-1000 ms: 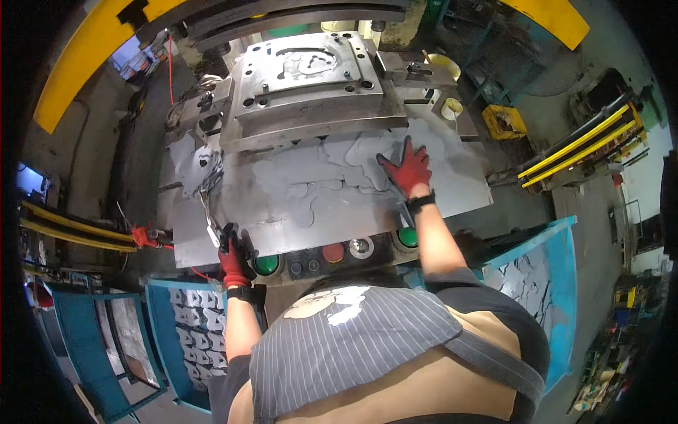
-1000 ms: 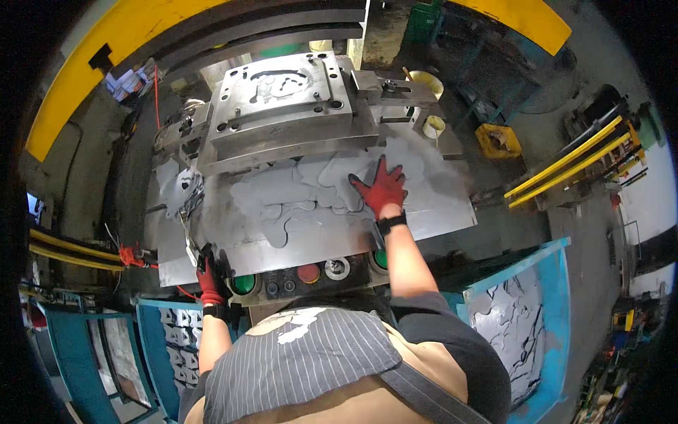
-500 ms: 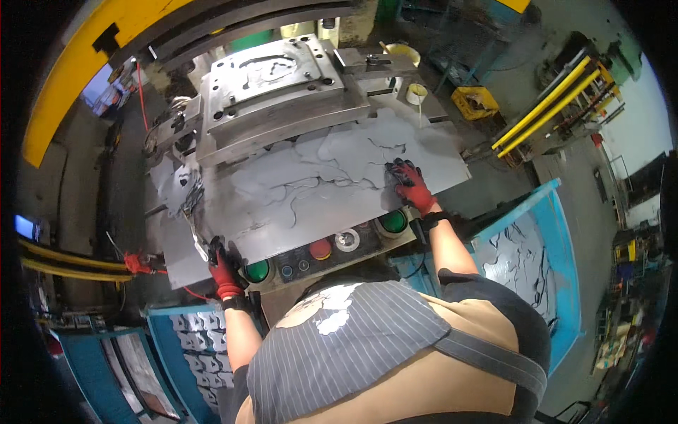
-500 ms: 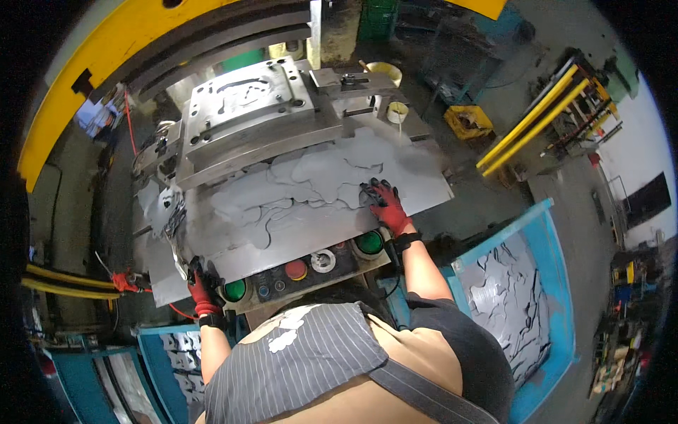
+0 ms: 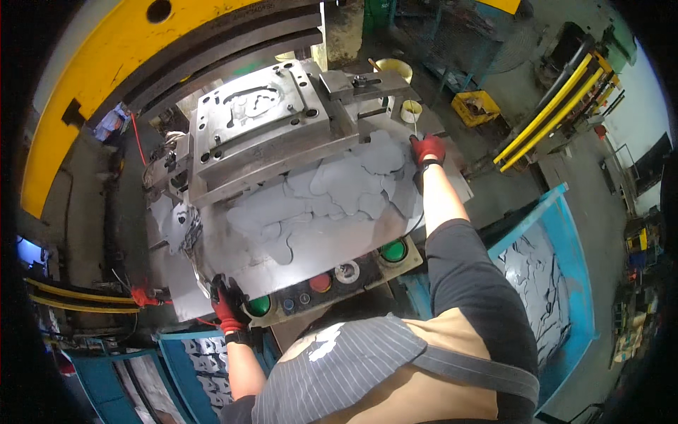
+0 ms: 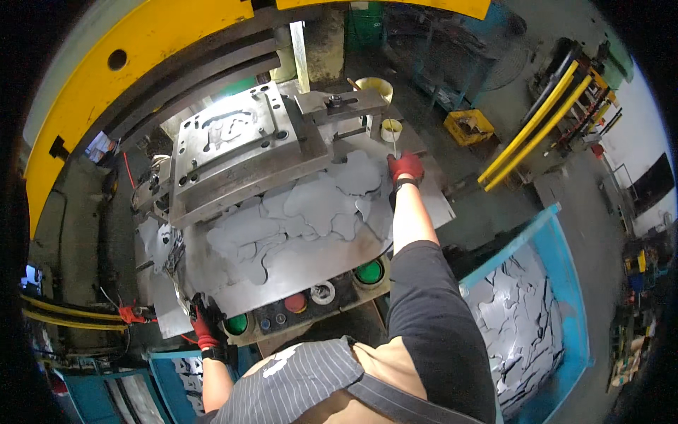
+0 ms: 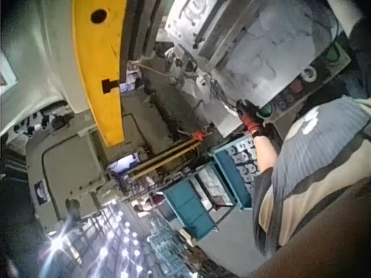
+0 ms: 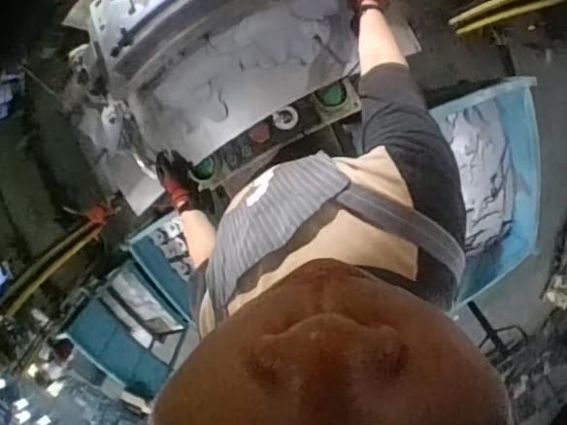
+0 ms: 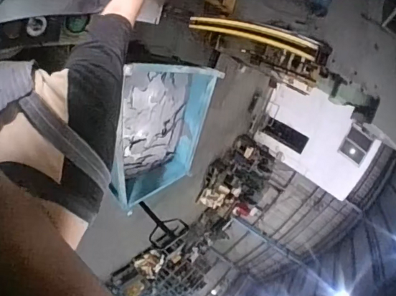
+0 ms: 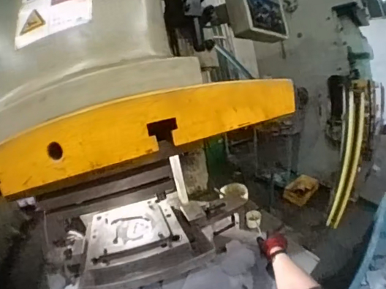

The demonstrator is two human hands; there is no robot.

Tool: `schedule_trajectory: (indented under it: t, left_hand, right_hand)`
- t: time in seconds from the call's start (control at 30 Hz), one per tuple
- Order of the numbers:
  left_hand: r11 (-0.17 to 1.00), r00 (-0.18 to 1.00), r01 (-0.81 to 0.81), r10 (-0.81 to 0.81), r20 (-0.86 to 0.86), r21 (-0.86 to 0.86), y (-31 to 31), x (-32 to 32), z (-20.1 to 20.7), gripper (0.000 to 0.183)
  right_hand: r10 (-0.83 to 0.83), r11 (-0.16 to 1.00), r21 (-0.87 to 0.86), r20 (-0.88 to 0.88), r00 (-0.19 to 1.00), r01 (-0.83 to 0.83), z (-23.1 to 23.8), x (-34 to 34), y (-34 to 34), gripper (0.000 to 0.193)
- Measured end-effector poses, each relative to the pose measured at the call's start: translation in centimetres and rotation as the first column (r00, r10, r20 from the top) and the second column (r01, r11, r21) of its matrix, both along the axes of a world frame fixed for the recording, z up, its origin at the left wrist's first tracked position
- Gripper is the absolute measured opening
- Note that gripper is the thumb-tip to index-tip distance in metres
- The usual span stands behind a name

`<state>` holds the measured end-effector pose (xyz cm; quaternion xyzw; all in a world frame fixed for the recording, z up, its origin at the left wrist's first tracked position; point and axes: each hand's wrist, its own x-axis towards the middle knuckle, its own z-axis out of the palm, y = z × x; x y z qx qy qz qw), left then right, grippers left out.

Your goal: Operating an industrial press machine to form metal components.

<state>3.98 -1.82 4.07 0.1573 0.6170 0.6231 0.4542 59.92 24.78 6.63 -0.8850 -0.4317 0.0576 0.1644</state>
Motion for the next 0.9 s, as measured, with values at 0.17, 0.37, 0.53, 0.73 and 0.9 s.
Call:
schedule_trajectory:
  t: [0.17, 0.37, 0.53, 0.73, 0.9]
  left_hand:
    - [0.998, 0.989, 0.051, -0.053, -0.134, -0.02, -0.1, -3.0, -2.8, 0.036]
    - [0.999, 0.993, 0.03, -0.028, -0.116, 0.012, 0.3, -2.6, -2.9, 0.035]
    - [0.997, 0.98, 0.075, -0.074, -0.184, 0.002, 0.9, 0.1, 0.7, 0.028]
    - [0.991, 0.758, 0.13, -0.126, -0.64, -0.041, 0.2, -2.0, -2.6, 0.029]
    - [0.995, 0.922, 0.095, -0.074, -0.38, 0.036, 1.0, 0.9, 1.5, 0.031]
  right_hand:
    - [-0.118, 0.993, 0.025, 0.233, 0.965, 0.116, -3.8, 1.1, 3.8, 0.044]
    - [-0.153, 0.982, 0.109, -0.032, 0.988, 0.156, -1.6, 1.8, 2.9, 0.034]
    - [-0.053, 0.989, 0.134, -0.034, 0.998, 0.057, 1.7, 5.8, 1.0, 0.029]
    - [0.142, 0.989, 0.001, 0.265, 0.954, -0.148, 5.3, 6.1, 2.0, 0.031]
    - [0.299, 0.949, -0.071, 0.502, 0.812, -0.307, 5.2, 4.6, 5.8, 0.016]
